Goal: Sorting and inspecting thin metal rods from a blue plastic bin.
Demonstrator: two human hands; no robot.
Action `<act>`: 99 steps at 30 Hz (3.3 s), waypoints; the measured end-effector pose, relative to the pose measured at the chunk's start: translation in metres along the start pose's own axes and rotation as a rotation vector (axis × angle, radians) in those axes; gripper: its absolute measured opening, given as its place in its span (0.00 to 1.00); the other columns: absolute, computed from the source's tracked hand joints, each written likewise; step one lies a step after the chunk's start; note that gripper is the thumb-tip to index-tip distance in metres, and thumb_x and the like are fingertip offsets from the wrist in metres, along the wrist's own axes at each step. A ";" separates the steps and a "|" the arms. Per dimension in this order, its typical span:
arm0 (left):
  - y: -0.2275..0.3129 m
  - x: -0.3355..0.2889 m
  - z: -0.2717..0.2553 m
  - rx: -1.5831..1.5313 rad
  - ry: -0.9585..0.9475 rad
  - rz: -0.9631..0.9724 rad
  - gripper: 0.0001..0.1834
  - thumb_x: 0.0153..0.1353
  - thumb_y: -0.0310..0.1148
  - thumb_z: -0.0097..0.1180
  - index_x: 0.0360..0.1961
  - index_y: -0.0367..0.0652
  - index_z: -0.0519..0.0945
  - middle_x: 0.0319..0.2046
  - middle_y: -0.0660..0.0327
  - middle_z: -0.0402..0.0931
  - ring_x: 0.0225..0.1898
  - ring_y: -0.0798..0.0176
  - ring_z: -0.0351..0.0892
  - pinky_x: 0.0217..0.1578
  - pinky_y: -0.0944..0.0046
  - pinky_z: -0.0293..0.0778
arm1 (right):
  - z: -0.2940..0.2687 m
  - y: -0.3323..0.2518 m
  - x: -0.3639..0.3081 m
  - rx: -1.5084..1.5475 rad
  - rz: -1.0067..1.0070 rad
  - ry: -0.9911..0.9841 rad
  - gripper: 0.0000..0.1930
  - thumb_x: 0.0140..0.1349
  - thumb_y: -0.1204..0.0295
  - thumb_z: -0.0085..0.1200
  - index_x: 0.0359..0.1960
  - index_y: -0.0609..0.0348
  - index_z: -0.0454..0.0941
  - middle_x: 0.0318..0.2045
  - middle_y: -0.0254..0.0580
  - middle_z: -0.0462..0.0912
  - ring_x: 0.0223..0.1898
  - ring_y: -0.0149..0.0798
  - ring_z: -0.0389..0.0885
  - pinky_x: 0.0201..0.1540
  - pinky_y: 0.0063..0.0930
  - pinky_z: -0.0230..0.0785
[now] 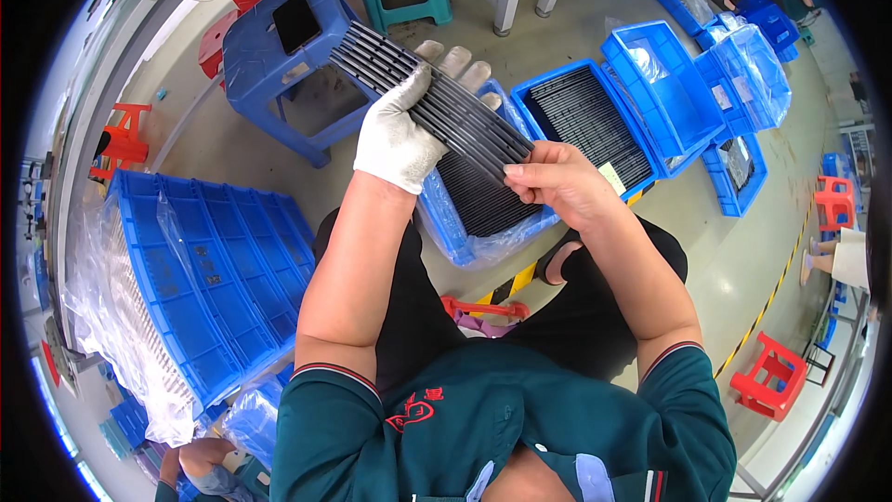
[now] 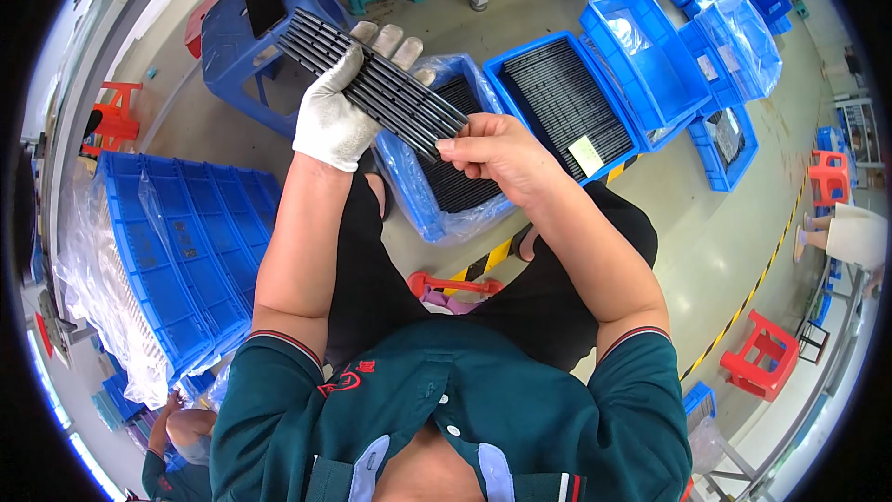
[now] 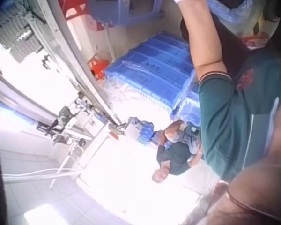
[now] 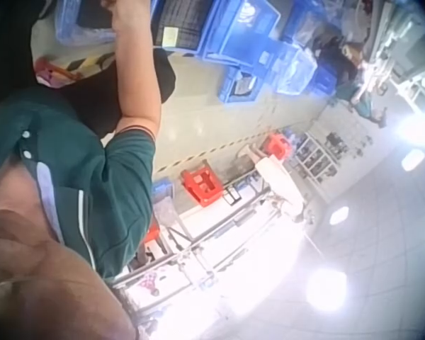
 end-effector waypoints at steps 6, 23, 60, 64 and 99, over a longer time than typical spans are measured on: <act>0.000 0.000 0.000 0.024 0.007 0.005 0.16 0.70 0.32 0.36 0.56 0.42 0.65 0.60 0.48 0.62 0.63 0.40 0.61 0.60 0.31 0.61 | 0.002 0.001 -0.001 -0.023 0.012 -0.004 0.12 0.51 0.70 0.67 0.26 0.59 0.74 0.25 0.38 0.79 0.25 0.28 0.74 0.31 0.20 0.68; -0.002 0.002 -0.002 -0.010 -0.071 -0.026 0.16 0.70 0.33 0.37 0.56 0.42 0.66 0.57 0.48 0.65 0.61 0.40 0.64 0.59 0.31 0.62 | 0.005 0.008 0.002 0.166 0.036 -0.053 0.15 0.50 0.74 0.67 0.26 0.59 0.68 0.23 0.40 0.76 0.25 0.31 0.73 0.31 0.26 0.67; 0.006 0.000 -0.001 -0.004 0.004 0.033 0.13 0.69 0.32 0.40 0.52 0.44 0.70 0.55 0.48 0.69 0.59 0.40 0.68 0.55 0.34 0.68 | 0.012 0.002 -0.003 -0.001 -0.030 -0.038 0.11 0.55 0.69 0.64 0.24 0.56 0.73 0.25 0.38 0.80 0.28 0.28 0.77 0.33 0.19 0.69; 0.011 0.000 -0.002 -0.002 -0.017 0.054 0.12 0.70 0.32 0.39 0.51 0.45 0.71 0.54 0.49 0.70 0.57 0.41 0.69 0.55 0.34 0.68 | 0.011 0.003 -0.003 0.010 0.016 -0.069 0.08 0.56 0.70 0.62 0.30 0.60 0.76 0.29 0.37 0.80 0.30 0.26 0.75 0.36 0.19 0.69; -0.005 0.001 -0.016 0.181 0.266 -0.058 0.09 0.65 0.28 0.46 0.46 0.42 0.74 0.47 0.50 0.74 0.52 0.41 0.74 0.49 0.35 0.74 | 0.008 -0.042 -0.028 -0.610 -0.519 0.086 0.06 0.62 0.77 0.53 0.37 0.61 0.82 0.27 0.34 0.80 0.27 0.25 0.76 0.32 0.18 0.69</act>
Point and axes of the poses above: each hand's wrist, its own x-axis towards the middle knuckle, its own z-axis out of the palm, y = z × x, the point moved 5 cm from there along x, towards the middle knuckle
